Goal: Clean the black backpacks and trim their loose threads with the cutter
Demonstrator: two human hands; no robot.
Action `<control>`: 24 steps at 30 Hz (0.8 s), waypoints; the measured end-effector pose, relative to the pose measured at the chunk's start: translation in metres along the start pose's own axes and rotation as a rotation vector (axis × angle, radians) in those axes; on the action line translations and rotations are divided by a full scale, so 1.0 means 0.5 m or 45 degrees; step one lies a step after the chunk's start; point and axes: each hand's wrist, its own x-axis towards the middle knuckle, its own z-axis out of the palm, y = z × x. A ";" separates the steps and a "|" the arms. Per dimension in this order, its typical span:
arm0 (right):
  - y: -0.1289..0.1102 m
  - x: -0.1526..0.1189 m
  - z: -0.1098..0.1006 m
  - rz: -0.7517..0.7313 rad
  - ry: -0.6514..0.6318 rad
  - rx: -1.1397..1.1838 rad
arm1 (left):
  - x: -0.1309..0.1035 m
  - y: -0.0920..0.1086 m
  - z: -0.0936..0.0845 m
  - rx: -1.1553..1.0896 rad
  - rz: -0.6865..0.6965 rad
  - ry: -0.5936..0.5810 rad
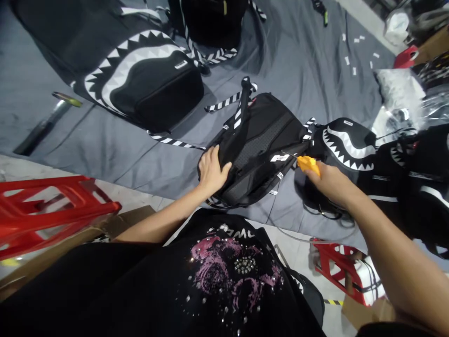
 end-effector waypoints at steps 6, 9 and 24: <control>0.005 -0.064 0.056 0.133 -0.154 -0.033 | -0.128 0.034 0.088 0.640 0.600 -0.376; 0.022 -0.078 0.076 0.119 -0.177 0.008 | -0.130 0.043 0.136 0.715 0.497 -0.448; 0.072 0.047 0.091 0.185 0.286 0.005 | -0.063 0.012 0.148 -0.823 -0.286 -0.339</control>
